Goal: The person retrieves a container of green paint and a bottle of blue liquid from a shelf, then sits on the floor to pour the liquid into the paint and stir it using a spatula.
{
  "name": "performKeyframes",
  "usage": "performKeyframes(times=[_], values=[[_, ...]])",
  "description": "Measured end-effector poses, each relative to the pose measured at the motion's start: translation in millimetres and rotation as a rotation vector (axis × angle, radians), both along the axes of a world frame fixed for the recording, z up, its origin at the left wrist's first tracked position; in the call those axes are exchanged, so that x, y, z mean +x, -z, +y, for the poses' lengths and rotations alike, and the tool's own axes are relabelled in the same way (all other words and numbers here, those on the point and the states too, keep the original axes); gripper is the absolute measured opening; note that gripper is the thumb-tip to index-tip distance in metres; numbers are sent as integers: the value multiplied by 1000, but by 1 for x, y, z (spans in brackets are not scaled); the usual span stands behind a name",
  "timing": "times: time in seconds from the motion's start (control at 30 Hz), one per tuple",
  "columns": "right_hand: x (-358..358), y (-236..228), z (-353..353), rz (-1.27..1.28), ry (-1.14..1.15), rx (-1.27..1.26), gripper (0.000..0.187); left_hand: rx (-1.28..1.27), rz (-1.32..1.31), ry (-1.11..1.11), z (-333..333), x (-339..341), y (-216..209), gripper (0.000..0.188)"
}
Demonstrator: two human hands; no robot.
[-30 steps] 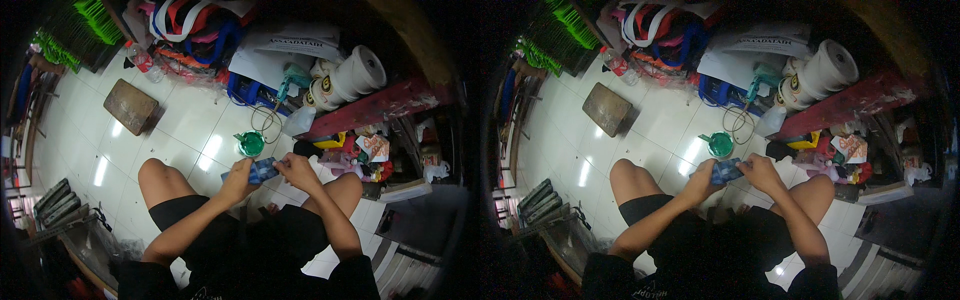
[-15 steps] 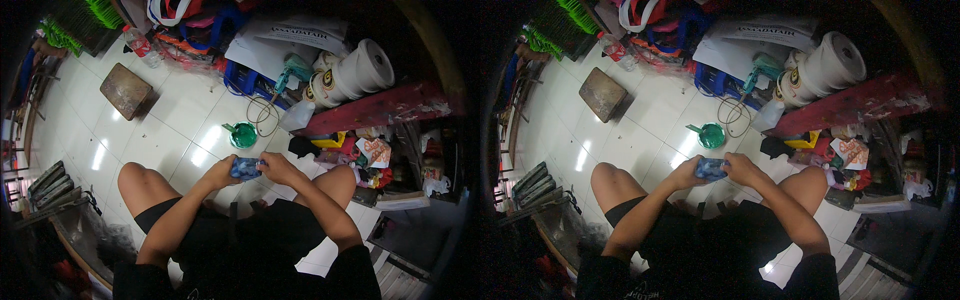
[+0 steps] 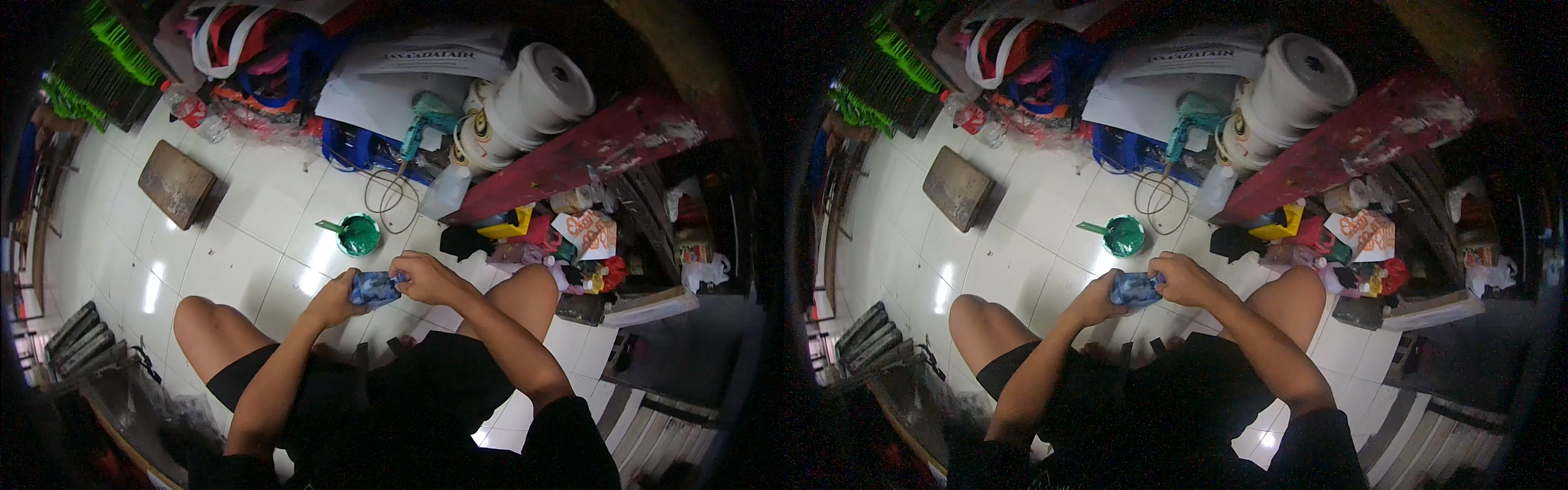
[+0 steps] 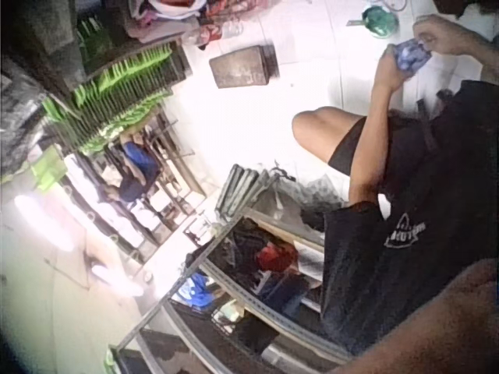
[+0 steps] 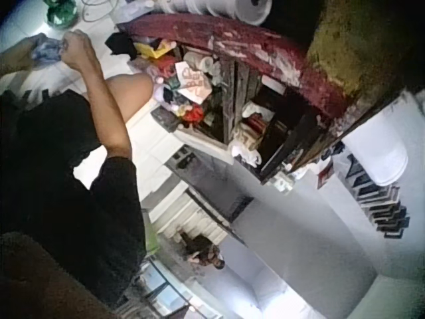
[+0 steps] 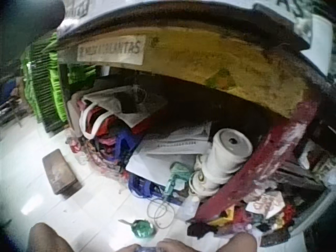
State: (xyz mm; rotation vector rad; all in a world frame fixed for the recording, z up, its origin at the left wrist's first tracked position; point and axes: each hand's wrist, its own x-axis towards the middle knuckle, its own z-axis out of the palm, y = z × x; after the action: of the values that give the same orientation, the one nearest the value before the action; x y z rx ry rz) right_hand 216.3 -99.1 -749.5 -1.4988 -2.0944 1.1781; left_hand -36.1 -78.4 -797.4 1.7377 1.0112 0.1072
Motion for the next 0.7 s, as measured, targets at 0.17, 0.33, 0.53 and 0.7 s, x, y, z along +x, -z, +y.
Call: performKeyframes(times=[0.17, 0.33, 0.53, 0.7], values=[[5, -7, 0, -62, 96, -117, 22, 45, 51, 16, 3, 14, -9, 69], [13, -24, 0, 2, 10, 25, 22, -3, 82, 54, 6, 11, -1, 69], [76, -53, -28, 529, 434, -34, 32, -1, -9, 6, 8, 19, -17, 69], [176, -111, -65, 714, 853, 365, 41, 44, -38, -35, 8, 21, -22, 68]])
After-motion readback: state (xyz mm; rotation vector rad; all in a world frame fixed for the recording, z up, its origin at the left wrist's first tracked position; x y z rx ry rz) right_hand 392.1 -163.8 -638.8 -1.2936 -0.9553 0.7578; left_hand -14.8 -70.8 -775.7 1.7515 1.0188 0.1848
